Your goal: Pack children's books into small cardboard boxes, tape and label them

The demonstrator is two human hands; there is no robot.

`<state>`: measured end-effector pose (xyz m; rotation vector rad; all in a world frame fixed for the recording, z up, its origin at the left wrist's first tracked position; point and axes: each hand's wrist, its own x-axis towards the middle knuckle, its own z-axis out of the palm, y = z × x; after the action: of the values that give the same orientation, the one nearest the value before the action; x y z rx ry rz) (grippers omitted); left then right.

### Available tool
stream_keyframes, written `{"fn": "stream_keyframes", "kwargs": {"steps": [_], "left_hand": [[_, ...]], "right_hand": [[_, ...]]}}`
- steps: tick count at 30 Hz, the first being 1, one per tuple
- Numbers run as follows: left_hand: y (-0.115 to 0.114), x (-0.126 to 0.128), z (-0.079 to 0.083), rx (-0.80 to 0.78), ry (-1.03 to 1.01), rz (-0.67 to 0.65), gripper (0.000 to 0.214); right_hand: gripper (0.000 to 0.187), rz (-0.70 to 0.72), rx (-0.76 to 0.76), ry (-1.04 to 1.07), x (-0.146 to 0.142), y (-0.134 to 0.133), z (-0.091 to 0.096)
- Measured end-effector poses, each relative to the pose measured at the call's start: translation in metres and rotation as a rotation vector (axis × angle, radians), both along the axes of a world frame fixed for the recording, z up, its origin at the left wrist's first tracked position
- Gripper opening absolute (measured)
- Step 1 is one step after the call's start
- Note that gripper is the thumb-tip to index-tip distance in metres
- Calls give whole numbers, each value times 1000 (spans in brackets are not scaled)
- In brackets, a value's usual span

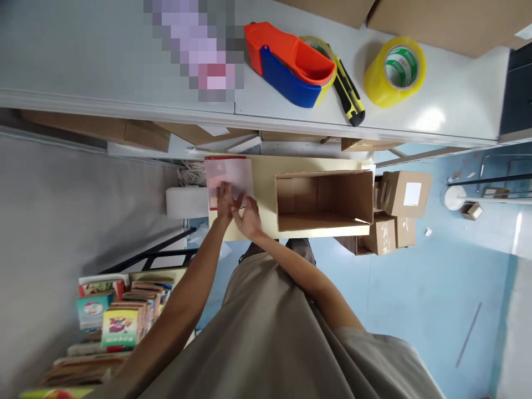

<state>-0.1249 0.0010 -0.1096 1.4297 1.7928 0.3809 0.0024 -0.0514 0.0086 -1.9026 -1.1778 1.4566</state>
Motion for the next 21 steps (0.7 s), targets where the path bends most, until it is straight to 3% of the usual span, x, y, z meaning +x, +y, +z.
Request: {"fn": "stream_keyframes", "kwargs": {"steps": [2,4,7,10,13,16,21], "left_hand": [[-2,-3,-1,4,-20,-54,69],[-5,-6,-3,16,-27,-93,58],[-11,-11,-4,55,-18,-127,52],[-16,-15,-5,68,-24,-132,51],[-15,-20,-4,51,-43,-107,47],[-8,-21,2,24,-63,-73,40],[6,-17,26,19,-169,102,26]], "right_hand": [[53,-138,-129,-149,-8,30,-35],[59,-248,-200,-249,-9,52,-58],[57,-292,-201,-260,-10,70,-78],[35,-293,-269,-223,-14,78,-89],[22,-302,-312,-211,-17,83,-93],[16,-317,-255,-179,-18,85,-88],[16,-285,-192,-106,-28,82,-55]]}}
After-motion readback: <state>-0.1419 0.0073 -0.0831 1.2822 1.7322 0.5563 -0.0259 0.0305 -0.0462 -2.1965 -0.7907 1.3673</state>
